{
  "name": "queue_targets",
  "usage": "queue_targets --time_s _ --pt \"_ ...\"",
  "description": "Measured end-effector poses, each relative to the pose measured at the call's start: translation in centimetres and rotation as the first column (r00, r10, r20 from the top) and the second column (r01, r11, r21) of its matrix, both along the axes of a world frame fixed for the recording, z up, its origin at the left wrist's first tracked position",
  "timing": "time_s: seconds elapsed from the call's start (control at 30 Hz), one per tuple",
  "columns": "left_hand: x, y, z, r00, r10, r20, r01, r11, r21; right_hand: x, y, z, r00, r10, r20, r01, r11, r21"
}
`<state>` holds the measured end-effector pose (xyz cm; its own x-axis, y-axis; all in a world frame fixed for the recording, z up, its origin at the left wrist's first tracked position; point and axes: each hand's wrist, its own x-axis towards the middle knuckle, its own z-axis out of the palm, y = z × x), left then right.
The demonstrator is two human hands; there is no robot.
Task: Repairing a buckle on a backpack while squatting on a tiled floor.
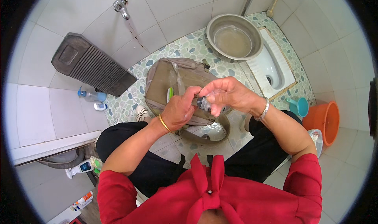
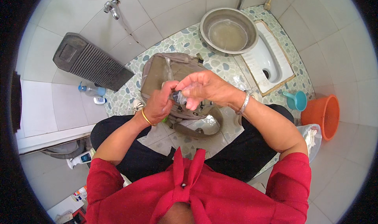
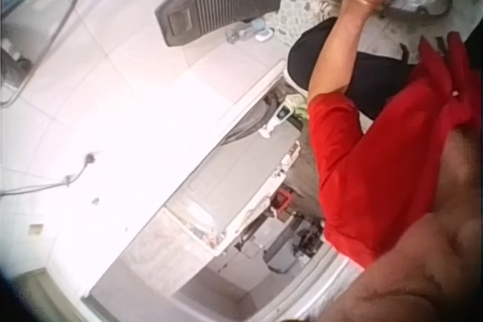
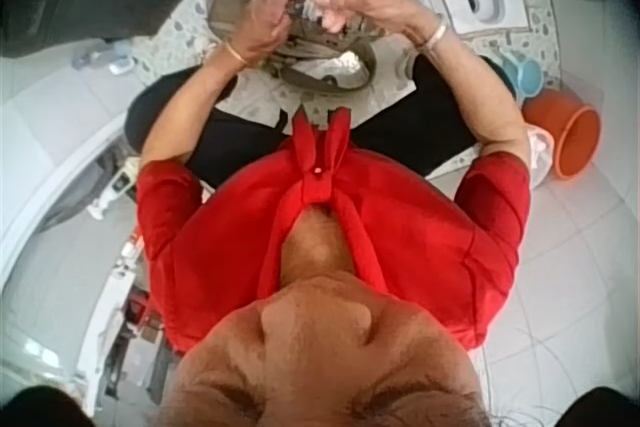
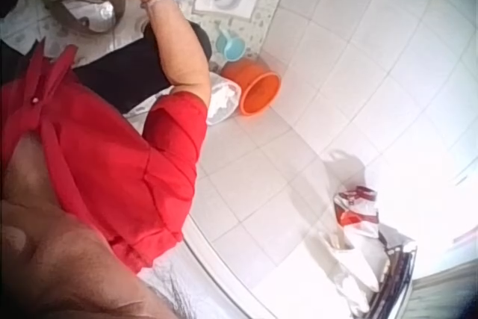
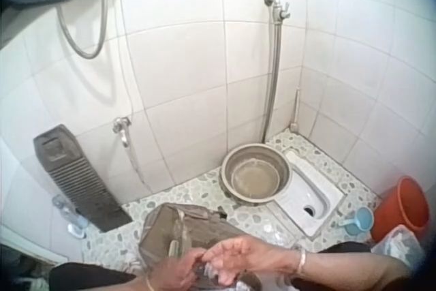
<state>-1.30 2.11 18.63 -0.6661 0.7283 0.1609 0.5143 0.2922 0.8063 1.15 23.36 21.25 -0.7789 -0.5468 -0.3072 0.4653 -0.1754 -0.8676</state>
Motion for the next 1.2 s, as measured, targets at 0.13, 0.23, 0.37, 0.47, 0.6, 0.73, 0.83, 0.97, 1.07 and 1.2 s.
queue_targets --time_s 0.13,0.23,0.37,0.47,0.6,0.73,0.83,0.97,1.07,1.2 --pt "-0.5 0.0 -0.1 1.000 -0.011 0.000 0.011 0.999 -0.041 -0.2 0.0 0.3 1.000 -0.011 -0.016 0.010 0.999 -0.043" --pt "-0.6 0.1 -0.3 0.999 -0.037 -0.013 0.037 0.998 -0.047 -0.3 0.0 0.2 0.999 0.009 -0.042 -0.010 1.000 -0.009" --pt "-0.5 0.0 -0.6 0.999 -0.045 -0.024 0.043 0.996 -0.078 0.2 -0.3 -0.1 0.998 -0.001 -0.062 0.004 0.999 0.038" --pt "-0.7 -0.2 -0.9 0.998 -0.063 0.004 0.063 0.995 -0.078 0.3 -0.4 -0.5 0.998 -0.024 -0.055 0.025 1.000 0.019" --pt "-0.5 0.6 -0.5 0.990 -0.011 -0.138 0.023 0.996 0.083 0.1 -0.4 -0.9 0.995 -0.034 -0.096 0.046 0.991 0.122" --pt "-0.1 0.8 -0.4 0.991 0.050 0.121 -0.068 0.986 0.149 0.1 -0.8 -1.9 0.996 -0.052 -0.070 0.056 0.996 0.066" --pt "-0.6 1.2 0.1 0.982 0.148 -0.116 -0.124 0.974 0.187 0.0 -0.9 -2.2 0.994 -0.106 0.005 0.106 0.993 -0.047" --pt "-1.1 1.2 2.1 0.823 0.206 -0.529 -0.143 0.977 0.157 -0.4 -0.8 -2.1 0.962 -0.273 0.010 0.273 0.960 -0.059" --pt "-1.2 0.5 0.9 0.860 0.152 -0.487 -0.123 0.988 0.091 -0.3 -1.4 -1.7 0.959 -0.271 -0.082 0.274 0.961 0.030" --pt "-1.2 0.6 0.5 0.867 0.137 -0.479 -0.090 0.989 0.120 0.0 -1.7 -1.8 0.949 -0.266 -0.170 0.286 0.952 0.111"
